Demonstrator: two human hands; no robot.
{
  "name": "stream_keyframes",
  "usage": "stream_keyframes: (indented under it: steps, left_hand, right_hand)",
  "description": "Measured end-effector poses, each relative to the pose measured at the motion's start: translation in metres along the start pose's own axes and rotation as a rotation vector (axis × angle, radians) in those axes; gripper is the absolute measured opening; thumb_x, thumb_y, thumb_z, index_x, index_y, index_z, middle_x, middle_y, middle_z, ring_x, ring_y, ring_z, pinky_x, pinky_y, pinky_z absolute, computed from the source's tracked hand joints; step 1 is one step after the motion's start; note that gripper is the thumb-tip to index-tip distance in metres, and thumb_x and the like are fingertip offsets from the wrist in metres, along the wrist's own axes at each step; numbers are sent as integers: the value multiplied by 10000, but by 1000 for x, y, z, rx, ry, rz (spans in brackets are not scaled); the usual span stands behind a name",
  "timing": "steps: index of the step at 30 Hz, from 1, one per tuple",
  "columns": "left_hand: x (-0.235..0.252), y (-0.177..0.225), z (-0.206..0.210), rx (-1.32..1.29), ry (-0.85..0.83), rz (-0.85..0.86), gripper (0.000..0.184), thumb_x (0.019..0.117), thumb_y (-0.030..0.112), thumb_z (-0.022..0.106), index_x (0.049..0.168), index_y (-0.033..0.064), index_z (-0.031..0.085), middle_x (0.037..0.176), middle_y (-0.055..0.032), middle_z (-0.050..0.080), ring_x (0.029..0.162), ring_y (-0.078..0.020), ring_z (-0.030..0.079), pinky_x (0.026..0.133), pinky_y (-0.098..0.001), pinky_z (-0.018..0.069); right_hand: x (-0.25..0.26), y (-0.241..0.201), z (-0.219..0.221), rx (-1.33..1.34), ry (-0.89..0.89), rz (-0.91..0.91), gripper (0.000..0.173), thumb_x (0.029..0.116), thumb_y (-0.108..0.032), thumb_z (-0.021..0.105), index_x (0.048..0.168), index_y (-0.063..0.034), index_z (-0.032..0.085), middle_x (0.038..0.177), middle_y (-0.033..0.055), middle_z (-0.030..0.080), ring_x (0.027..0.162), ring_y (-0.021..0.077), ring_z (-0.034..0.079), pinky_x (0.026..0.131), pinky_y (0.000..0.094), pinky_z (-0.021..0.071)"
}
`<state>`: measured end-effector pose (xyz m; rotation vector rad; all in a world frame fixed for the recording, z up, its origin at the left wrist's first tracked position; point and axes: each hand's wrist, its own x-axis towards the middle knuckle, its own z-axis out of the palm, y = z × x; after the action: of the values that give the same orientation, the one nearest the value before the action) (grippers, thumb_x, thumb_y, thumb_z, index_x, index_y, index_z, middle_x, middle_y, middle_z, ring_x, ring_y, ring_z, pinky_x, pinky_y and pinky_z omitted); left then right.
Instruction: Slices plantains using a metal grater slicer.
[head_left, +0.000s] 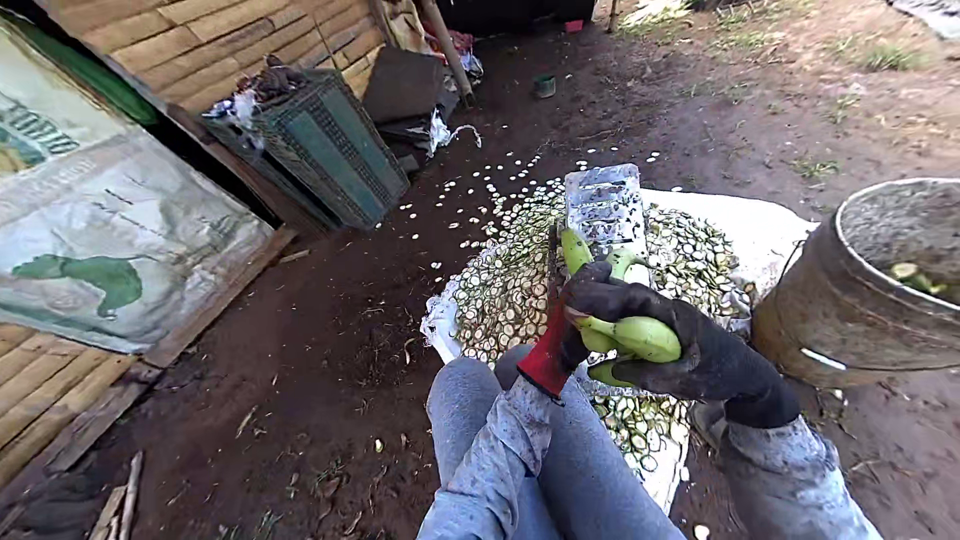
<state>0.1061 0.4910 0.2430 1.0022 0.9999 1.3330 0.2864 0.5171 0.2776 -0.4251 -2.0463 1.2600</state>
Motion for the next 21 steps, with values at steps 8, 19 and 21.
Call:
stream_keyframes:
  steps: [8,19,21]
  left_hand:
    - [17,-27,-11,83,6,-142,257,1111,118,312,1241,61,527,905,51,622,818,26,616,753,-174,540]
    - [42,-43,-9,-120,-28,-90,438,1127,369,257,1233,102,587,865,-11,702,742,-74,693,662,-250,610]
    - [59,-42,-12,-56,93,-132,395,1115,410,334,1339,163,545,822,-59,671,597,-154,663,521,-315,595]
  right_hand:
    - [-1,27,-10,-724,156,-426,411,855,-63,687,1265,-61,666,1348,89,675,1390,253,529,1251,478,290]
    - [11,54,9,62,470,-163,738,767,-32,744,1439,-46,439,1225,78,674,1048,152,681,873,302,606]
    - [15,44,-13,216,662,-165,775,797,-63,745,1475,-102,372,1201,70,676,1024,191,691,829,332,616]
